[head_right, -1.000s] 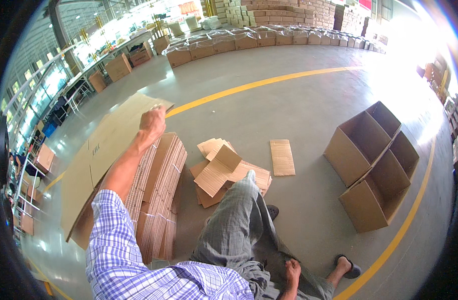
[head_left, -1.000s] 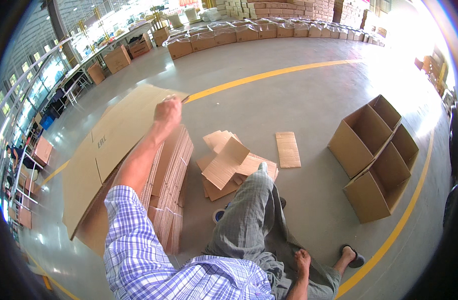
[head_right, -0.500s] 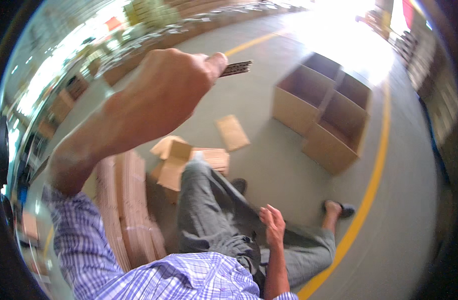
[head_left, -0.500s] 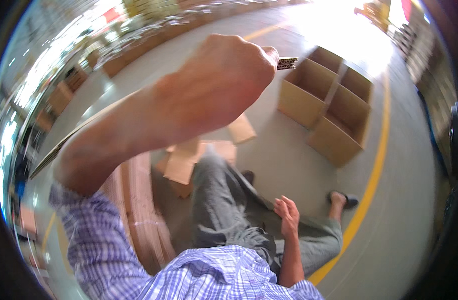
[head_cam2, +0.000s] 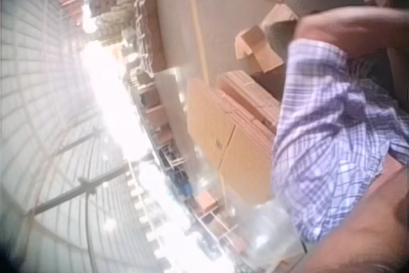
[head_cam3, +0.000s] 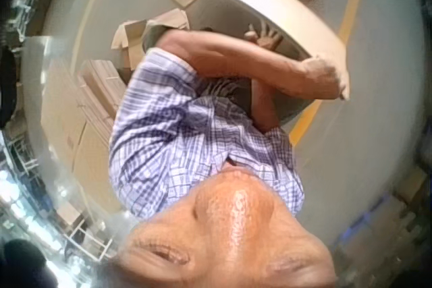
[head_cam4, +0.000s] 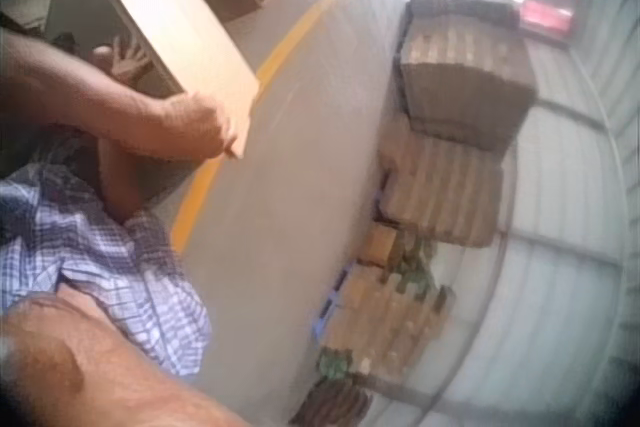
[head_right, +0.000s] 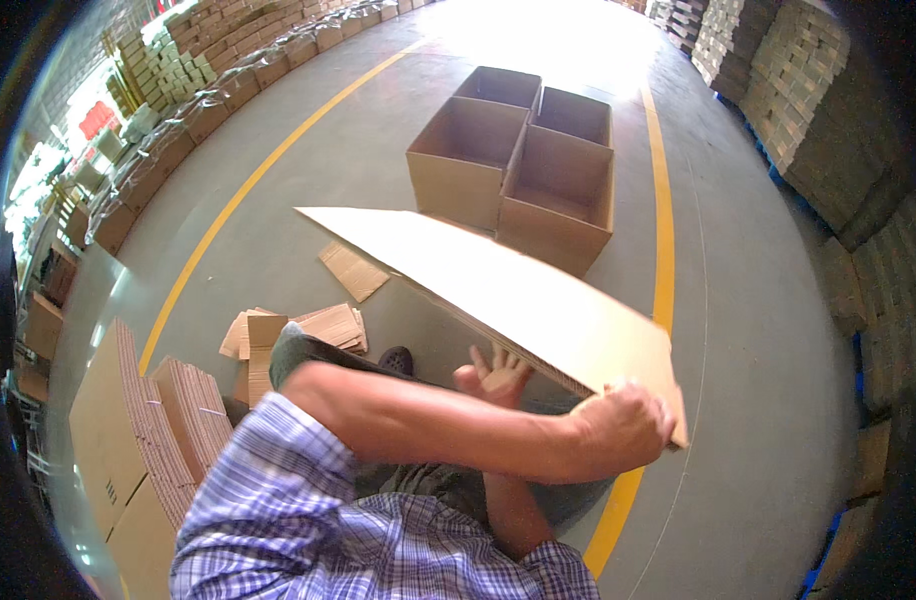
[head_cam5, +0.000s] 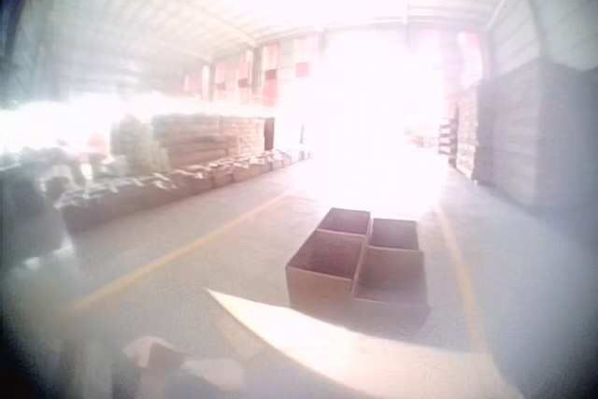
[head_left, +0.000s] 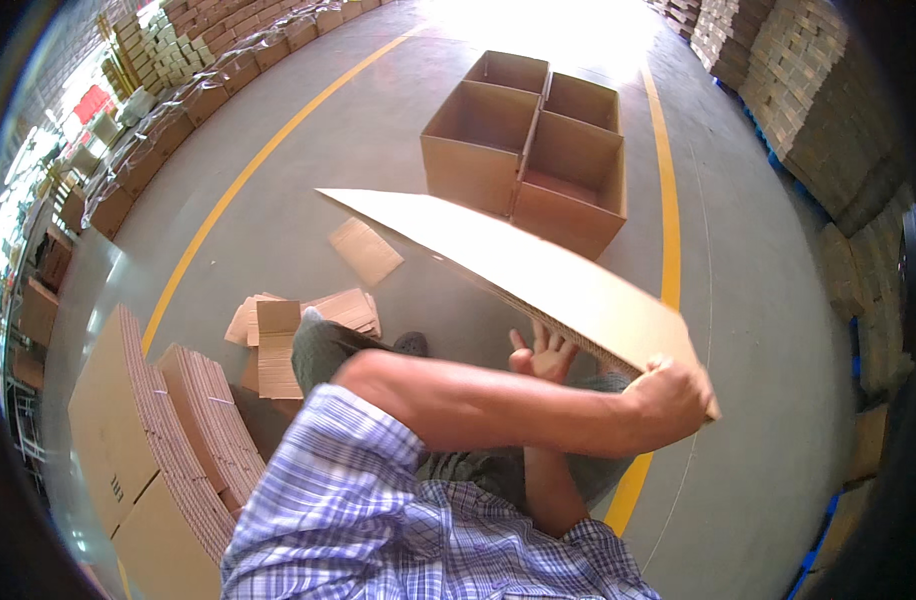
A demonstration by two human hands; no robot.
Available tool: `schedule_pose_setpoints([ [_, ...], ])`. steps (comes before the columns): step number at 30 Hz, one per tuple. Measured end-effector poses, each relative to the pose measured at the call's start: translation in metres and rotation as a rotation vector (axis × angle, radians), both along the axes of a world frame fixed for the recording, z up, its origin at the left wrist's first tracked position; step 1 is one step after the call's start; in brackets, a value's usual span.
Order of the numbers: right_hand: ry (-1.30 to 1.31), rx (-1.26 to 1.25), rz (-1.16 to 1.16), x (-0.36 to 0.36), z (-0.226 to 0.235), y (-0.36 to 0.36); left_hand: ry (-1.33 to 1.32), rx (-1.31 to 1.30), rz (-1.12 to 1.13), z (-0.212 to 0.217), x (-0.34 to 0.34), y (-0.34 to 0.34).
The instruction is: The person sits on the floor and assembles flat cardboard sheets into boxes. They fold the panels into shape and seal the seams using a handheld tape dispenser. Completed boxes are placed aside in a small stack.
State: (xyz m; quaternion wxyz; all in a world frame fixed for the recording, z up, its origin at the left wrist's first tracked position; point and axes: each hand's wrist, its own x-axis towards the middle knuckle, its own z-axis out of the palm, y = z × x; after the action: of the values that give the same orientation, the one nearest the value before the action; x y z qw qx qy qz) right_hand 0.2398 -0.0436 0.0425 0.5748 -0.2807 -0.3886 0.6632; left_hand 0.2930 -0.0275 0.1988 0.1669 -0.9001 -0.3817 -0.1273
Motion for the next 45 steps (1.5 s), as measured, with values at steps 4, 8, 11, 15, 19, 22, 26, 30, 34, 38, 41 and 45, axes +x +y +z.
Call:
schedule_pose_setpoints([
  [4,0.108,-0.262,-0.422,0.015,-0.041,0.016,-0.113,-0.202,-0.06,-0.11,0.048,-0.01],
  [8,0.294,-0.683,-0.657,0.043,-0.09,0.008,-0.211,-0.231,-0.103,-0.173,0.059,-0.045],
  [11,0.227,-0.648,-0.47,0.077,-0.105,-0.013,-0.741,-0.464,0.04,-0.199,-0.007,-0.053],
  [15,0.162,-0.598,-0.357,0.123,-0.1,-0.046,-1.273,-0.014,0.929,-0.234,-0.141,-0.083],
  [19,0.14,-0.555,-0.2,0.142,-0.095,-0.053,-2.671,-0.405,0.984,-0.269,-0.219,-0.079],
  [22,0.149,-0.468,-0.096,0.136,-0.104,-0.033,-2.701,-0.414,0.872,-0.289,-0.232,-0.074],
  [26,0.21,-0.529,0.013,0.123,-0.125,0.006,-2.654,-0.491,0.888,-0.31,-0.263,-0.059],
  [30,0.179,-0.529,0.154,0.113,-0.146,0.033,-2.755,-0.475,0.913,-0.338,-0.284,-0.056],
  [34,0.169,-0.512,0.211,0.092,-0.17,0.071,-2.961,-0.497,0.758,-0.363,-0.299,-0.037],
  [38,0.13,-0.514,0.245,0.073,-0.187,0.111,-2.934,-0.593,0.622,-0.376,-0.329,-0.002],
  [41,0.173,-0.517,0.244,0.059,-0.193,0.126,-2.894,-0.628,0.622,-0.379,-0.349,0.021],
  [45,0.156,-0.526,0.202,0.047,-0.195,0.151,-2.831,-0.648,0.573,-0.38,-0.364,0.051],
])
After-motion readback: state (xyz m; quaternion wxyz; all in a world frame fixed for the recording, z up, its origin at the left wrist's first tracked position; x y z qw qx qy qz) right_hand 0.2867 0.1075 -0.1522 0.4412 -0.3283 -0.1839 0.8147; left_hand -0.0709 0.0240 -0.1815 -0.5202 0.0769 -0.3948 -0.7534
